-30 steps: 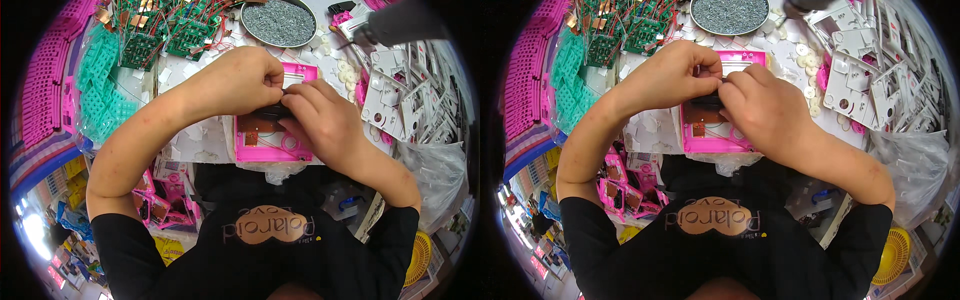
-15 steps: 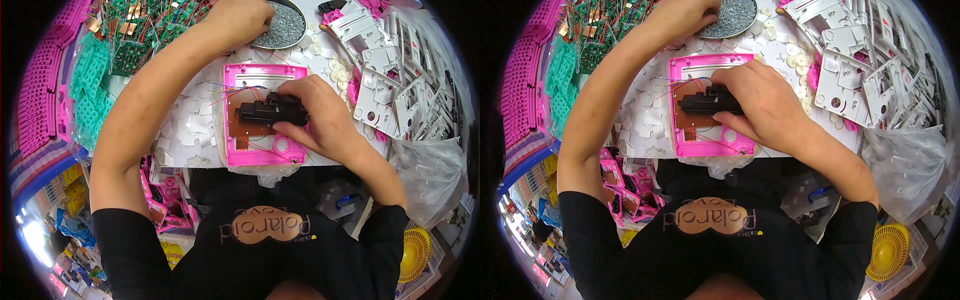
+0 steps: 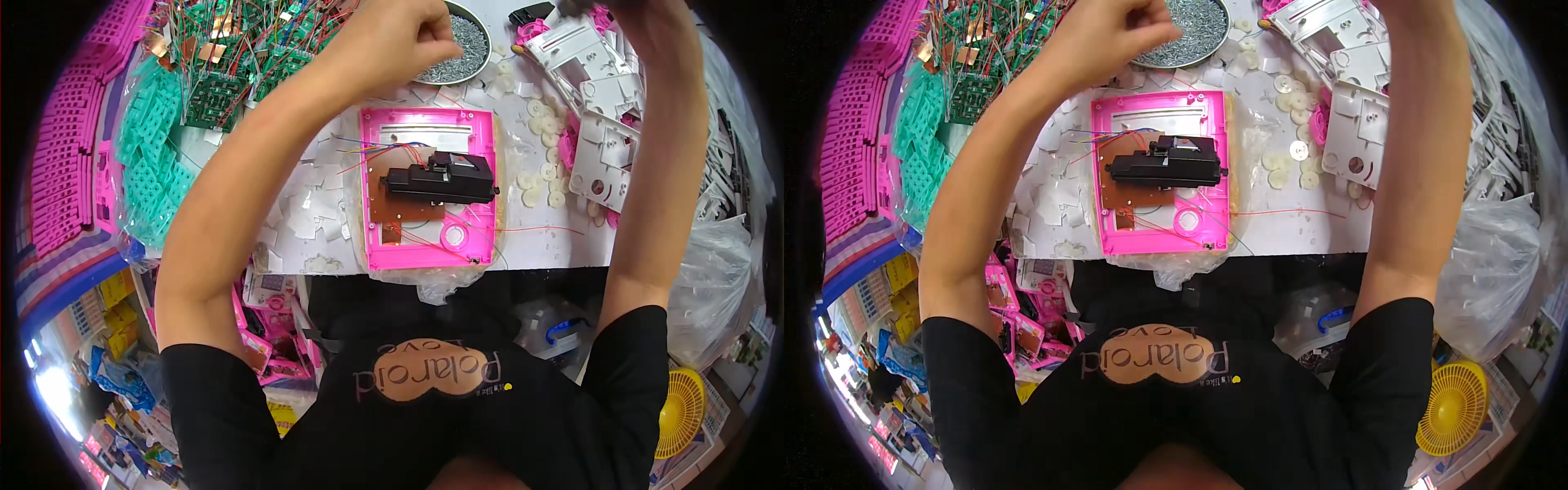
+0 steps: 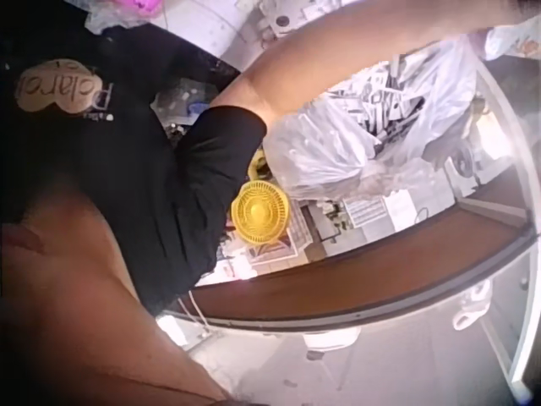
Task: Assemble toy cash registers by inserting components and using a heat gun.
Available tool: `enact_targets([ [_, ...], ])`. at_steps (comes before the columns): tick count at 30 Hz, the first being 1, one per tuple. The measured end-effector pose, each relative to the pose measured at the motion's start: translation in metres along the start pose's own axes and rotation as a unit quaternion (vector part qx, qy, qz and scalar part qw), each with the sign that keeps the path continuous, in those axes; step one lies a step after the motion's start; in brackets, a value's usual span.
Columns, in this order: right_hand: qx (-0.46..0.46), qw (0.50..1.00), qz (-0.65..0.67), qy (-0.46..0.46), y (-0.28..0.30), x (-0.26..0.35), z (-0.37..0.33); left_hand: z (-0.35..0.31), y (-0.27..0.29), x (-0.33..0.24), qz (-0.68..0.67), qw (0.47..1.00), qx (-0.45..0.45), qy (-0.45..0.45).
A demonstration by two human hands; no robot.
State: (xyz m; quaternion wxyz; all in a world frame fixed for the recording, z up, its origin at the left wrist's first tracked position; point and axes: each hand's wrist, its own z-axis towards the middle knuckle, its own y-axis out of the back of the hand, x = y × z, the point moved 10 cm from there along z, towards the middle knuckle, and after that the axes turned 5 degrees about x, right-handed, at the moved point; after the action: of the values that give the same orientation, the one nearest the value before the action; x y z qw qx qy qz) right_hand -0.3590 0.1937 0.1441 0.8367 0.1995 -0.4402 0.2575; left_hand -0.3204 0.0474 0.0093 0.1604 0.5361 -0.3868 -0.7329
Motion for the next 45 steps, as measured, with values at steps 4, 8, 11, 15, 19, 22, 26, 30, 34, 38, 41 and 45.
enact_targets([
  [4,0.085,0.99,0.111,-0.011,-0.029,-0.002,-0.028,-0.075,0.008,-0.066,-0.018,0.989,-0.056,-0.138],
  [8,0.108,0.965,0.239,0.009,-0.097,0.015,-0.076,-0.122,-0.005,-0.083,0.052,0.981,-0.117,-0.144],
  [11,0.185,0.958,0.217,0.038,-0.114,0.033,-0.083,-0.131,-0.007,-0.08,0.032,0.983,-0.132,-0.12],
  [15,0.182,0.957,0.224,0.027,-0.125,0.034,-0.086,-0.136,-0.007,-0.076,0.016,0.982,-0.145,-0.117],
  [19,0.19,0.96,0.206,0.012,-0.133,0.031,-0.085,-0.138,-0.01,-0.075,0.01,0.977,-0.152,-0.146],
  [22,0.177,0.959,0.222,0.01,-0.135,0.031,-0.087,-0.141,-0.011,-0.077,0.038,0.973,-0.166,-0.158],
  [26,0.156,0.966,0.206,0.031,-0.122,0.027,-0.093,-0.126,-0.006,-0.068,-0.008,0.986,-0.13,-0.103],
  [30,0.145,0.968,0.201,0.036,-0.109,0.022,-0.096,-0.11,-0.008,-0.039,0.007,0.997,-0.048,-0.068],
  [34,0.149,0.967,0.205,0.036,-0.109,0.019,-0.096,-0.097,-0.018,-0.037,0.02,0.997,0.031,-0.062],
  [38,0.156,0.965,0.209,0.037,-0.109,0.022,-0.096,-0.089,-0.025,-0.039,0.009,0.996,0.086,-0.03],
  [41,0.143,0.966,0.21,0.037,-0.107,0.022,-0.097,-0.084,-0.027,-0.039,0.009,0.995,0.102,-0.013],
  [45,0.027,0.965,0.257,0.052,-0.103,0.013,-0.109,-0.091,-0.016,-0.047,0.051,0.997,0.024,-0.049],
])
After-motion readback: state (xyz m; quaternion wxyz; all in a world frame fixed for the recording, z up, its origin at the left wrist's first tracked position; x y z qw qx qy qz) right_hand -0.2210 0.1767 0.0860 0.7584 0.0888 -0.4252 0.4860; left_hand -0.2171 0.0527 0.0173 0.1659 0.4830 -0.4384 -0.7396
